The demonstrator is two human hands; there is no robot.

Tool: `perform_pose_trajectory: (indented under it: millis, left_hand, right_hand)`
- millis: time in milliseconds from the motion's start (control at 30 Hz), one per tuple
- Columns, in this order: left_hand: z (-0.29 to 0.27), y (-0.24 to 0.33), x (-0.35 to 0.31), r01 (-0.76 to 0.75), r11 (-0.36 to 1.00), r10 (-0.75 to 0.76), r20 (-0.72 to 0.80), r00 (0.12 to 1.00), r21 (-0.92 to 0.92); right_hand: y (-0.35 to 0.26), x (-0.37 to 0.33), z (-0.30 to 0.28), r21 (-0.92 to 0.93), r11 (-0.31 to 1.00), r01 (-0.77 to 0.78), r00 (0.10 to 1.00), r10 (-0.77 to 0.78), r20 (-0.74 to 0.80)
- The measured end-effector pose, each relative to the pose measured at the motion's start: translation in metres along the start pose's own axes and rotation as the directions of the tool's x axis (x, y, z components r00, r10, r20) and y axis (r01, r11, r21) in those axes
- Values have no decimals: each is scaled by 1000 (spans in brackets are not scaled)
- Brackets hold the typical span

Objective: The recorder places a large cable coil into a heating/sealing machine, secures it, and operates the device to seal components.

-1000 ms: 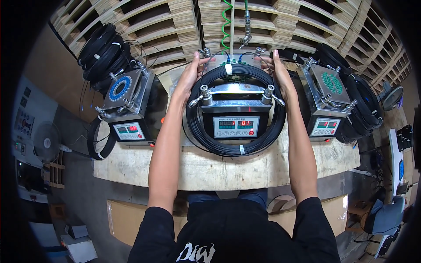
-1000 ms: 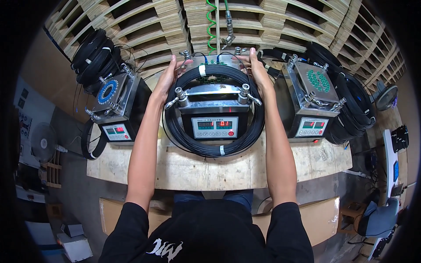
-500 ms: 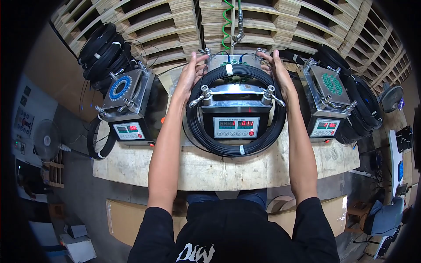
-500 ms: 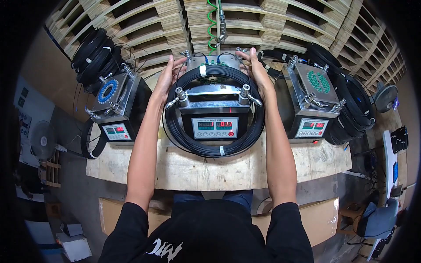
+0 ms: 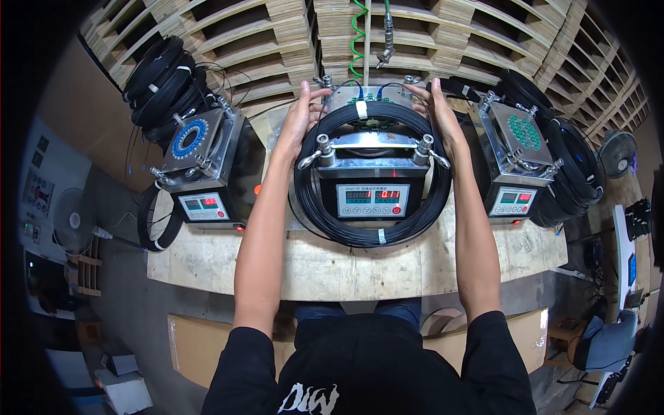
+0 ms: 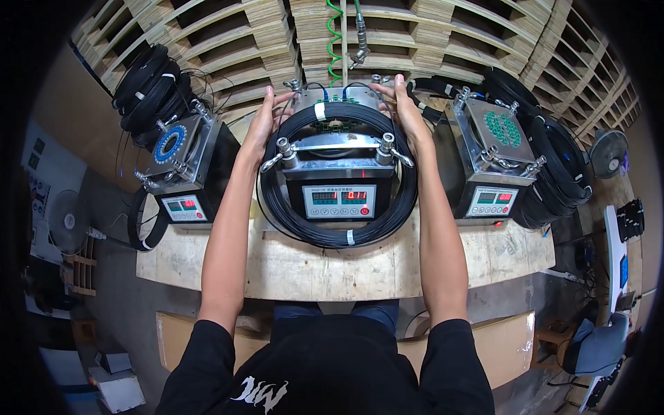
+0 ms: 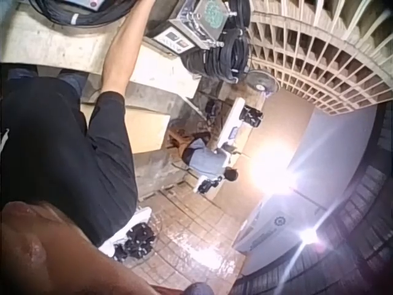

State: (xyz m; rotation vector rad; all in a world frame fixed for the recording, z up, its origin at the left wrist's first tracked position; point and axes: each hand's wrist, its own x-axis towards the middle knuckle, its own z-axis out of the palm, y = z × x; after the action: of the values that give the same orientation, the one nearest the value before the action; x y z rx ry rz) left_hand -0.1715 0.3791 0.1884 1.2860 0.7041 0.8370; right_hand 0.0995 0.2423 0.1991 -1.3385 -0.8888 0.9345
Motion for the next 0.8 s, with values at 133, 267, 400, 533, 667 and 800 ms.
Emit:
perform_pose_trajectory:
  millis: [133, 267, 400, 533, 667, 800]
  left_hand:
    - [1, -1, 0, -35, 998, 33, -35, 999, -55]
    - [4, 3, -1, -58, 998, 58, -31, 998, -16]
    - [5, 5, -1, 7, 1000, -7, 30, 1000, 12]
    - [-2, 0, 4, -9, 1000, 10, 34, 999, -11]
    - [0, 0, 2, -1, 999, 1, 9, 1000, -46]
    - [-3, -1, -1, -30, 994, 24, -61, 998, -102]
  right_hand:
    - [0, 0, 1, 26, 1000, -6, 1000, 5, 13]
    - [5, 6, -3, 57, 998, 24, 1000, -24, 6]
    - [7, 5, -7, 31, 999, 31, 999, -31, -7]
    - [6, 6, -7, -9, 1000, -6, 1000, 6, 3]
    - [4, 4, -6, -40, 999, 23, 999, -24, -27]
    - [-1, -2, -2, 44, 999, -7, 1000, 7, 2]
